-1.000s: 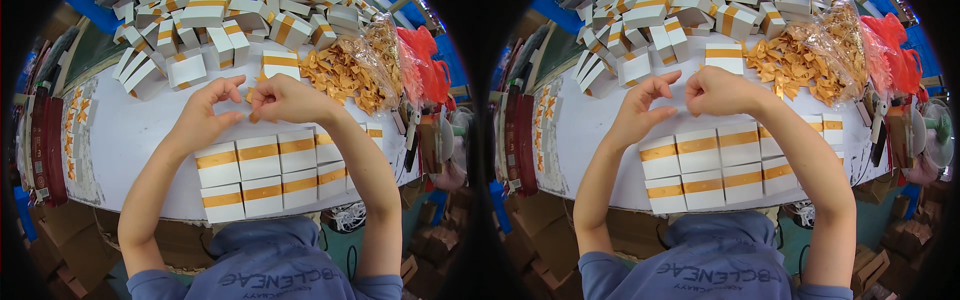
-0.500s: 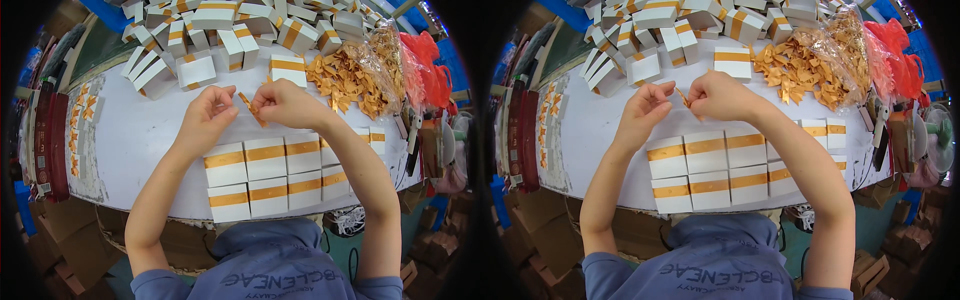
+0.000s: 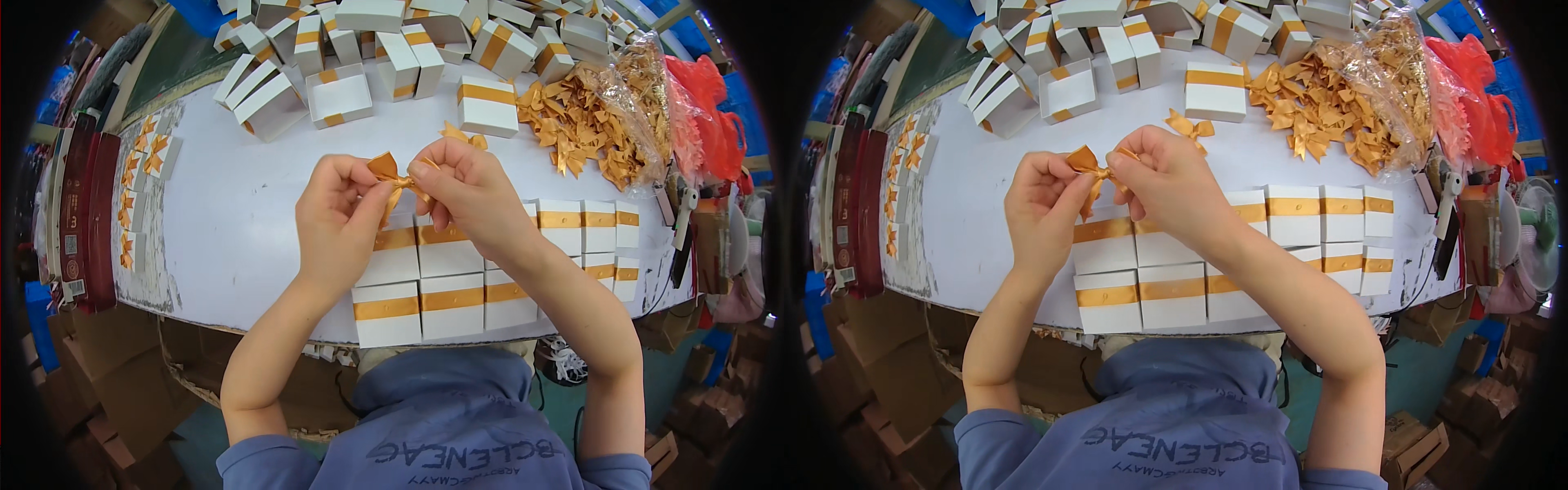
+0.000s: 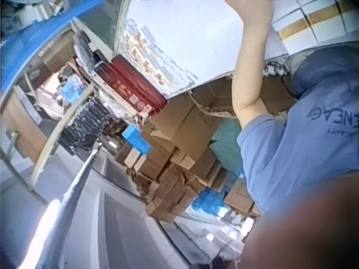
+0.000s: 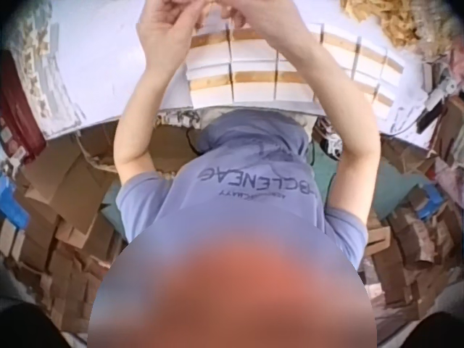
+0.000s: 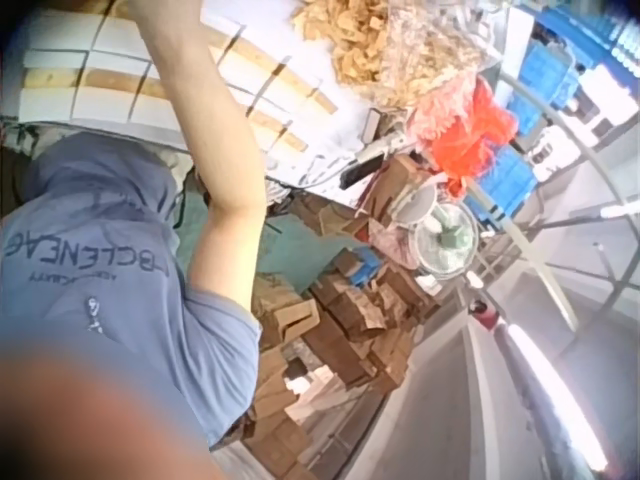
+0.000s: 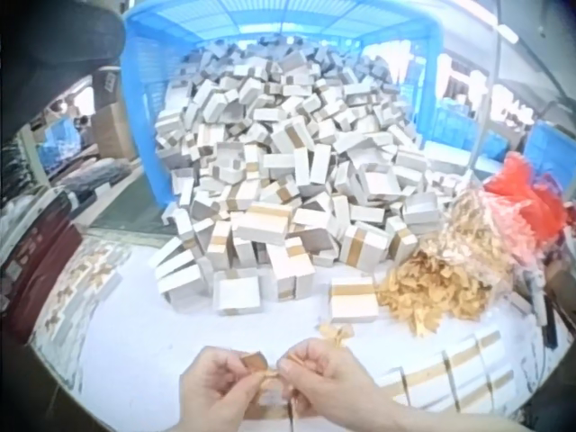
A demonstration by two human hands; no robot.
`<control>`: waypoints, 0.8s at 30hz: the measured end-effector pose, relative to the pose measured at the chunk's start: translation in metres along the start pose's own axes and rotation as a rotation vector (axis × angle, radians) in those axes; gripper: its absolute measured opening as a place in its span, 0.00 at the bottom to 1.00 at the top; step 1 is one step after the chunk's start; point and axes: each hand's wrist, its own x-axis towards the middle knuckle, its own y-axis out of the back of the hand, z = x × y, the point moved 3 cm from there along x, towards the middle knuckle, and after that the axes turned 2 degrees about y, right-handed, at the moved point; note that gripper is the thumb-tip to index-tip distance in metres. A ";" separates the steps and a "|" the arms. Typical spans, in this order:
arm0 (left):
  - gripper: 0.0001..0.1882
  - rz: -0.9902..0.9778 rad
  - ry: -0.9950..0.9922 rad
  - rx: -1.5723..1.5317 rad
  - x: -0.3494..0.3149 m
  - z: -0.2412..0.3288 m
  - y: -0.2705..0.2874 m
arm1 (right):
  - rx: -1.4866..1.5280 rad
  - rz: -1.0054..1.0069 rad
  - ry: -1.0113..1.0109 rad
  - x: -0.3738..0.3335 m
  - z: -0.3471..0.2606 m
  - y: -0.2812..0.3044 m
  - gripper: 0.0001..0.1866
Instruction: Gluing decorative bows onto small white gift boxes using a hot glue gun.
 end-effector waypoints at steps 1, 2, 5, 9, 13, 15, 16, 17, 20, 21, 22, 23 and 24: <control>0.05 0.048 -0.176 0.222 -0.006 0.001 0.004 | 0.003 -0.004 -0.005 -0.001 0.004 -0.002 0.06; 0.05 0.094 -0.351 0.446 -0.013 0.003 0.007 | -0.080 -0.028 0.011 -0.002 0.007 -0.005 0.06; 0.09 0.080 -0.427 0.669 -0.037 0.009 0.011 | -0.329 -0.085 0.023 -0.009 0.015 -0.011 0.06; 0.10 0.044 -0.407 0.778 -0.055 0.000 0.019 | -0.742 -0.081 0.152 -0.013 0.021 -0.019 0.08; 0.11 0.024 -0.400 0.802 -0.055 -0.005 0.021 | -0.998 -0.026 0.296 -0.012 0.025 -0.023 0.08; 0.12 -0.012 -0.405 0.862 -0.054 -0.007 0.020 | -1.030 -0.027 0.303 -0.011 0.027 -0.025 0.08; 0.12 -0.012 -0.404 0.861 -0.055 -0.009 0.021 | -1.062 -0.027 0.312 -0.011 0.027 -0.026 0.08; 0.12 -0.019 -0.397 0.912 -0.056 -0.013 0.021 | -1.061 -0.024 0.308 -0.010 0.028 -0.026 0.08; 0.12 0.001 -0.509 1.147 -0.055 -0.007 0.015 | -1.173 -0.017 0.277 -0.008 0.031 -0.029 0.08; 0.11 0.035 -0.631 1.330 -0.055 -0.003 0.011 | -1.207 -0.024 0.286 -0.008 0.031 -0.030 0.08; 0.11 0.030 -0.634 1.325 -0.055 -0.005 0.013 | -1.240 -0.030 0.295 -0.009 0.031 -0.030 0.08; 0.13 -0.007 -0.630 1.362 -0.055 -0.008 0.015 | -1.242 -0.026 0.293 -0.008 0.030 -0.029 0.08; 0.14 -0.046 -0.626 1.398 -0.055 -0.009 0.017 | -1.245 -0.018 0.319 -0.008 0.027 -0.028 0.08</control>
